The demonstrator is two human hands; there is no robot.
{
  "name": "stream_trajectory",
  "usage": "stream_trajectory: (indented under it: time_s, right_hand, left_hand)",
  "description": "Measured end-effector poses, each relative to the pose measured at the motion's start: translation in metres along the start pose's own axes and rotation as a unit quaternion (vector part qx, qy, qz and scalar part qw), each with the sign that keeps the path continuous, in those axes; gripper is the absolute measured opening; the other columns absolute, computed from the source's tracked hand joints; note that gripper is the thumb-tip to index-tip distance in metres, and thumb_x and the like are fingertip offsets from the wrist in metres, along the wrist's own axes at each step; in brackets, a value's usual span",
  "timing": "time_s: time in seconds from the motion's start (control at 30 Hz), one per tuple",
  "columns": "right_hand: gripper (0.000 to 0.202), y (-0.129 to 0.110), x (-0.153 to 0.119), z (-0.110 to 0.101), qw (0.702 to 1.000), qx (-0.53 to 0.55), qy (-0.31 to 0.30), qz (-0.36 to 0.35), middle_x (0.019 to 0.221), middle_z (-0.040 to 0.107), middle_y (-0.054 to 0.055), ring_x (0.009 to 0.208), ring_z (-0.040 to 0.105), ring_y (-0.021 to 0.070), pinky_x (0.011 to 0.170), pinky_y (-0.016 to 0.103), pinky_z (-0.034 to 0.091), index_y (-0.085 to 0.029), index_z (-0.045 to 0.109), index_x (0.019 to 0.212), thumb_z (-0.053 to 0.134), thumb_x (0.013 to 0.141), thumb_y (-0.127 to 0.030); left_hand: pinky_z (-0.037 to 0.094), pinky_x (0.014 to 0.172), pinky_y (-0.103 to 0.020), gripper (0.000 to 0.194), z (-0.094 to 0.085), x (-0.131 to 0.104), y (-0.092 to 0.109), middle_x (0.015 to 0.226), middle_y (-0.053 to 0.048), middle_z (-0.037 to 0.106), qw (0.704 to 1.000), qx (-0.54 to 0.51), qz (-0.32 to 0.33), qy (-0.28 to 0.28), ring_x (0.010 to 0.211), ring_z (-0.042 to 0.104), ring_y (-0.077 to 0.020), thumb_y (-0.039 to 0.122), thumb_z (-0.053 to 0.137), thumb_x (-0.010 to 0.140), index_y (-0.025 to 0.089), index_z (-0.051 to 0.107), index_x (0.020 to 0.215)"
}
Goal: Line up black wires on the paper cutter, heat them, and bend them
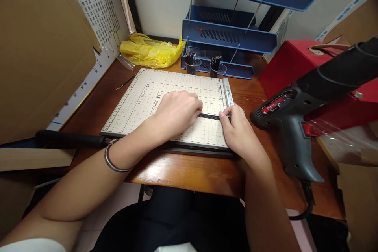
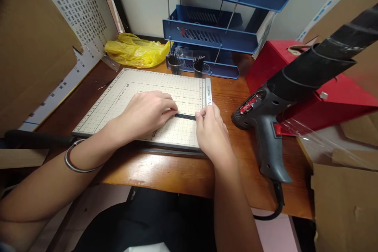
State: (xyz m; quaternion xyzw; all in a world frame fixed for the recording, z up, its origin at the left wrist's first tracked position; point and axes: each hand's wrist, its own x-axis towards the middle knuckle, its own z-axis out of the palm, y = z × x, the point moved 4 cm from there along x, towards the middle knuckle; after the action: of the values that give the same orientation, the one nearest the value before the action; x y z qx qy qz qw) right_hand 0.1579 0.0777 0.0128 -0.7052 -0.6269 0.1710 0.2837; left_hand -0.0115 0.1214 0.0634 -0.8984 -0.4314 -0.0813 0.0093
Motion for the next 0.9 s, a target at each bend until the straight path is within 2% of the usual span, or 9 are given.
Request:
stream_trajectory:
  time_s: [0.47,0.67,0.9]
  right_hand:
    - [0.015,0.0004,-0.0005,-0.0003,1.000,0.000,0.003,-0.006,0.107,0.056,0.007,0.101,0.056,0.0275,0.094,0.046,0.041,-0.026,0.042,0.089,0.040,0.099,-0.037]
    - [0.015,-0.0002,0.0007,-0.0004,1.000,0.000,0.003,-0.008,0.108,0.056,0.007,0.102,0.056,0.0274,0.094,0.045,0.041,-0.026,0.042,0.089,0.039,0.099,-0.037]
    - [0.015,-0.0005,-0.0001,-0.0002,1.000,-0.005,0.002,-0.008,0.109,0.056,0.007,0.104,0.056,0.0275,0.094,0.045,0.041,-0.026,0.042,0.090,0.039,0.099,-0.037]
  left_hand:
    - [0.037,0.061,-0.034,0.026,0.0030,-0.0005,0.0048,0.102,-0.004,0.076,1.000,0.019,-0.004,-0.003,0.099,0.069,-0.0267,0.024,0.052,0.101,0.020,0.077,0.096]
    - [0.035,0.059,-0.034,0.025,0.0008,-0.0029,0.0027,0.102,-0.004,0.076,0.999,0.006,-0.036,0.010,0.097,0.070,-0.0266,0.026,0.053,0.100,0.021,0.077,0.097]
    - [0.038,0.059,-0.034,0.026,0.0027,-0.0026,0.0070,0.101,-0.005,0.076,1.000,0.015,-0.021,0.002,0.096,0.070,-0.0271,0.022,0.052,0.099,0.020,0.078,0.096]
